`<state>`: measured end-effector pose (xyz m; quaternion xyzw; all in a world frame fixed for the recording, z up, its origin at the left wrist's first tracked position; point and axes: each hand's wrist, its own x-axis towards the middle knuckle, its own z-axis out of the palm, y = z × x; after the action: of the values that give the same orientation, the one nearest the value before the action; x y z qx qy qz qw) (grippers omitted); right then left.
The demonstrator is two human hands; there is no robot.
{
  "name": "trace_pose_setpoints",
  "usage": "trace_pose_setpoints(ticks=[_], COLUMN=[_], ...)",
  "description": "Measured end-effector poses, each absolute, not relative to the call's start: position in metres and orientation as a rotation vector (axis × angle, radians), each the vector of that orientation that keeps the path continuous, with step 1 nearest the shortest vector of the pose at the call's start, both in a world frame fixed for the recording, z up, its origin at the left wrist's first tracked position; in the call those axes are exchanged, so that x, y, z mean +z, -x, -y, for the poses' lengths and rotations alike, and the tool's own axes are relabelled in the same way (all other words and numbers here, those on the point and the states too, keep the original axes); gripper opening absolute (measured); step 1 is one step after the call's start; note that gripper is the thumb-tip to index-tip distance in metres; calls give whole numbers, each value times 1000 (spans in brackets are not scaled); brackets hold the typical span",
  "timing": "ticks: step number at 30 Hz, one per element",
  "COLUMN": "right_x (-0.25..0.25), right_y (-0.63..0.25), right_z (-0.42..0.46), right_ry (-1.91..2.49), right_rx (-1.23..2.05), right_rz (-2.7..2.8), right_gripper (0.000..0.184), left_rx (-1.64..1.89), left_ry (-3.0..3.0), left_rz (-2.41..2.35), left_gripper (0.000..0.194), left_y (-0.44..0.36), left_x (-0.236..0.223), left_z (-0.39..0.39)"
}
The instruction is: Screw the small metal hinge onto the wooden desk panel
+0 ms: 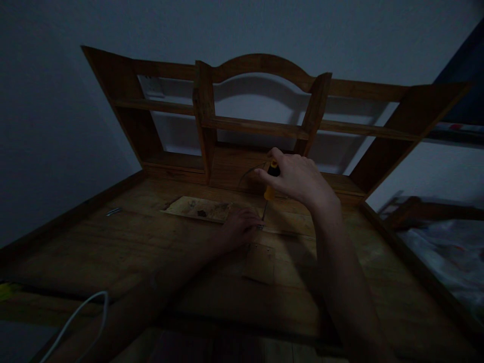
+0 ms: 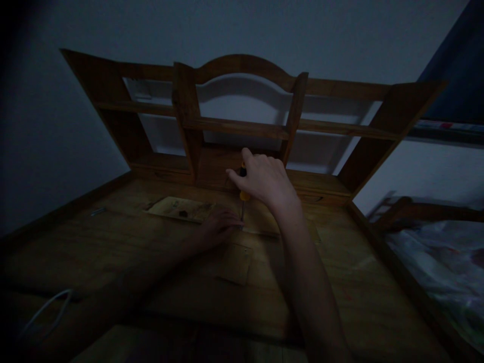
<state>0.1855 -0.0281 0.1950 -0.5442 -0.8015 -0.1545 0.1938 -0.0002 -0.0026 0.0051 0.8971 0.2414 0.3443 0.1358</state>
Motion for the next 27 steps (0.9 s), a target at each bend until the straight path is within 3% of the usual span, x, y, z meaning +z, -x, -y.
trace_pose_setpoints(ticks=[6, 14, 21, 24, 27], right_x=[194, 188, 189, 189, 191], right_y=[-190, -183, -189, -190, -187], right_z=[24, 24, 19, 18, 23], right_ry=[1326, 1501, 1313, 1369, 1519], right_rx=[-248, -397, -209, -284, -451], right_rz=[2351, 2252, 2319, 2306, 2253], right_gripper=[43, 53, 44, 38, 46], left_rx=[1008, 1012, 1005, 1001, 991], left_ry=[-2611, -2630, -2604, -2598, -2601], left_rz=[-721, -702, -701, -708, -711], left_gripper=[32, 31, 33, 32, 31], left_y=[0, 0, 1, 0, 0], left_x=[4, 5, 6, 5, 6], left_z=[1, 2, 3, 2, 3])
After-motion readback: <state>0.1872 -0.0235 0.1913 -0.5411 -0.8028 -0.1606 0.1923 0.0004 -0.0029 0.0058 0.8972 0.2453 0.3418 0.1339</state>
